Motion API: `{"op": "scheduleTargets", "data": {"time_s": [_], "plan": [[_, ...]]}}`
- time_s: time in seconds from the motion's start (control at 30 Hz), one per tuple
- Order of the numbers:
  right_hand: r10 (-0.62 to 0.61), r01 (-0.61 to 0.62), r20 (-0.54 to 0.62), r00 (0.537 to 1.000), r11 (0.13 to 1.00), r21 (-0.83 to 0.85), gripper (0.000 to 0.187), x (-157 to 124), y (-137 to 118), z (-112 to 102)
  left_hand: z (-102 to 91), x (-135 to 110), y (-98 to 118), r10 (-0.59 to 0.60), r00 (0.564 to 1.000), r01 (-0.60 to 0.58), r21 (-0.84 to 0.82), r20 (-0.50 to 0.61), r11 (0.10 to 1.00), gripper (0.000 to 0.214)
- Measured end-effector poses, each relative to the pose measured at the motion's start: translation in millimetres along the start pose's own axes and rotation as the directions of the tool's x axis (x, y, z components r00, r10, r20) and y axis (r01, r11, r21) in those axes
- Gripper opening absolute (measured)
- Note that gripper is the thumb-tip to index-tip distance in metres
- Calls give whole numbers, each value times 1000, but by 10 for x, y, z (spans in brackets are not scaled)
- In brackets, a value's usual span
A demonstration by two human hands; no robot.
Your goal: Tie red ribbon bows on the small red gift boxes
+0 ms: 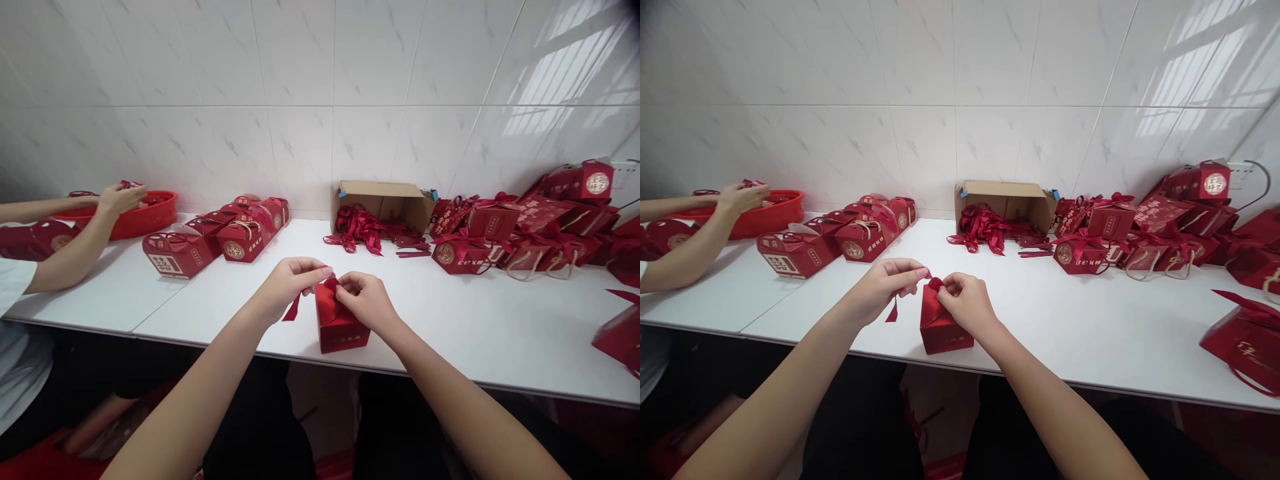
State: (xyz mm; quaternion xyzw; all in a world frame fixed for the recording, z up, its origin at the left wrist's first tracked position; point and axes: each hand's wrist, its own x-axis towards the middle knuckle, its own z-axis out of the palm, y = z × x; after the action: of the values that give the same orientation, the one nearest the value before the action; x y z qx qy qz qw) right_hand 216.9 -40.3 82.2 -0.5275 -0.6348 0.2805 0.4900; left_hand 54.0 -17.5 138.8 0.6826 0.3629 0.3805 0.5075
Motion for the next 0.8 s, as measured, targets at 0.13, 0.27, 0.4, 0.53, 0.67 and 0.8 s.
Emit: {"op": "scheduleTargets", "data": {"time_s": [0.13, 0.27, 0.4, 0.53, 0.67, 0.8], "plan": [[-75, 74, 123, 990, 997, 12, 15, -32, -28, -33, 75, 151, 50, 15, 1000, -15, 16, -13, 1000, 18], [-71, 64, 156, 985, 997, 47, 19, -45, -13, -43, 92, 295, 11, -12, 1000, 11, 39, 25, 999, 32], [-41, 25, 146, 988, 994, 111, 25, -27, 12, -32, 28, 292, -92, -13, 998, 20, 110, -69, 994, 48], [-7, -20, 161, 987, 985, 169, 26, -13, 21, -39, -10, 123, -242, 68, 996, -54, 239, -51, 969, 34], [-10, -4, 90, 996, 988, 154, 28, -18, 42, -11, 64, -32, -422, 151, 982, -126, 204, -110, 971, 23], [0, 10, -61, 998, 984, 179, 15, -27, 73, 52, 158, -86, -544, 222, 962, -199, 148, -160, 969, 19]]}}
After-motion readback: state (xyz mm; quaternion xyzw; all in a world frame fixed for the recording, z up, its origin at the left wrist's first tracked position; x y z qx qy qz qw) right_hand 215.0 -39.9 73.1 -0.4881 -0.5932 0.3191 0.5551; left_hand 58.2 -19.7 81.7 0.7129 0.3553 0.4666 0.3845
